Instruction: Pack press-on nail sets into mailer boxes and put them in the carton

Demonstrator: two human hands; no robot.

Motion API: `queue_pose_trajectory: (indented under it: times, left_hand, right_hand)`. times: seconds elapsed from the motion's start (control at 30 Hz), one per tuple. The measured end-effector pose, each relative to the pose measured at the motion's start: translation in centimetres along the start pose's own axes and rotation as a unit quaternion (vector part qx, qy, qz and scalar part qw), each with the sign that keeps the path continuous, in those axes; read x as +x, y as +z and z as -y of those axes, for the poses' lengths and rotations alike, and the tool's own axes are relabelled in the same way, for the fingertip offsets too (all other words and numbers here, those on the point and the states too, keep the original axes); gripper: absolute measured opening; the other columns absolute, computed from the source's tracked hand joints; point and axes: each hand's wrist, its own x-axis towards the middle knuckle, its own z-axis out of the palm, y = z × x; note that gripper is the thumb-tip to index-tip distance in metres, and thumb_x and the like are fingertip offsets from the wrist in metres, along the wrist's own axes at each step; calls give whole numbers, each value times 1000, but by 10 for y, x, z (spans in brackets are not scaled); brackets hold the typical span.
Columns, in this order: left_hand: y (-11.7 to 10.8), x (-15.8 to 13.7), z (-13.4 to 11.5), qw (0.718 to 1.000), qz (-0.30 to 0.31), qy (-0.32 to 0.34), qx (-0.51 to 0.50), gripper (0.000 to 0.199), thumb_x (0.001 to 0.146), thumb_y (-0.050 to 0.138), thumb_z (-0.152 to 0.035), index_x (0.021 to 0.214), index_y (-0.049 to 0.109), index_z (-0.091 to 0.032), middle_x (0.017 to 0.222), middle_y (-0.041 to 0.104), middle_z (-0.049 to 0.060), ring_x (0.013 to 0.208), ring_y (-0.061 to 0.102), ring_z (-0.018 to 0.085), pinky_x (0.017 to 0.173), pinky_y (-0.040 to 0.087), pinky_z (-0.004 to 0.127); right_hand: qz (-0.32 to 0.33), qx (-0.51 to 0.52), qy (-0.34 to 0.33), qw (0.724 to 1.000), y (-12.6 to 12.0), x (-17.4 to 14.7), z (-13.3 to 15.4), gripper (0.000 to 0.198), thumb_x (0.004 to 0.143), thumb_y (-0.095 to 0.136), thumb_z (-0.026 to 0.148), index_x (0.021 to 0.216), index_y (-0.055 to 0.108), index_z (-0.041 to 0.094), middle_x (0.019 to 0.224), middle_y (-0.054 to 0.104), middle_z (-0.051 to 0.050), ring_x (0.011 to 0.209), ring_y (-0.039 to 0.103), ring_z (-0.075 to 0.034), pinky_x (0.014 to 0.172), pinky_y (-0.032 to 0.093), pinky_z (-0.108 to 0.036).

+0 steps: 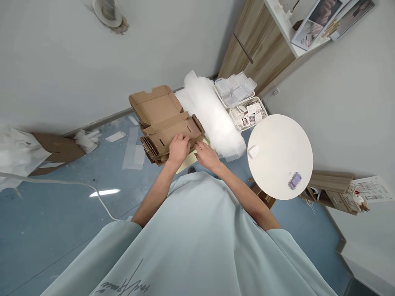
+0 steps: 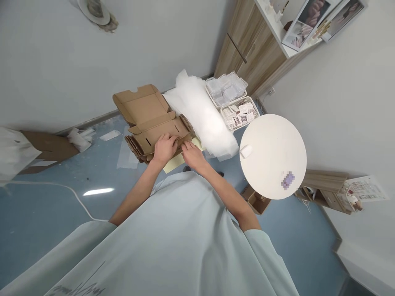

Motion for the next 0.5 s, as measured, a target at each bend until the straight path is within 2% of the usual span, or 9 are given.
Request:
queue_pose_trajectory:
  times: [0.07, 0.13, 0.23, 0.33, 0.43, 0.5]
  left_hand:
    - [-7, -6, -3, 1000, 0, 7, -3, 43, 108, 46, -18, 128, 84, -23, 125, 74, 20, 121, 68, 39, 102, 57, 51]
    - [-20, -14, -8, 999, -29, 20, -8, 43, 110, 46, -18, 125, 85, -25, 122, 75, 18, 116, 68, 37, 94, 58, 48]
    - [-48, -26, -15, 989, -135, 52, -26, 42, 111, 48, -19, 133, 84, -26, 122, 76, 15, 111, 69, 32, 90, 58, 44]
    - [-83, -32, -23, 956, -270, 88, -66, 45, 114, 48, -18, 145, 79, -29, 129, 77, 13, 116, 72, 29, 98, 59, 45]
    - [-115, -33, -38, 916, -361, 140, -109, 47, 118, 45, -22, 155, 73, -32, 142, 76, 12, 131, 73, 28, 111, 60, 47]
    - [-129, -32, -54, 890, -399, 191, -109, 48, 120, 43, -23, 159, 70, -34, 148, 76, 10, 140, 72, 27, 118, 60, 47]
  right_hand:
    - [14, -7, 9, 1000, 2, 1, -1, 49, 110, 59, 14, 159, 65, 10, 171, 61, -24, 168, 52, -36, 139, 47, -56]
    - [38, -4, 20, 999, 0, 1, -4, 50, 112, 58, 16, 161, 64, 12, 173, 60, -22, 168, 53, -34, 136, 50, -53]
    - [81, 8, 36, 996, -7, 3, -7, 51, 115, 53, 18, 165, 62, 12, 179, 55, -18, 169, 52, -32, 133, 55, -49]
    - [98, 42, 39, 994, -12, 6, -10, 52, 115, 54, 20, 166, 61, 12, 181, 51, -16, 171, 50, -31, 135, 53, -50]
    - [61, 121, 26, 990, -21, 2, -15, 52, 113, 61, 27, 164, 66, 16, 177, 58, -15, 168, 54, -32, 138, 48, -50]
    - [-3, 198, 28, 980, -36, -6, -22, 49, 114, 62, 36, 159, 71, 20, 169, 67, -13, 159, 64, -32, 136, 50, -49]
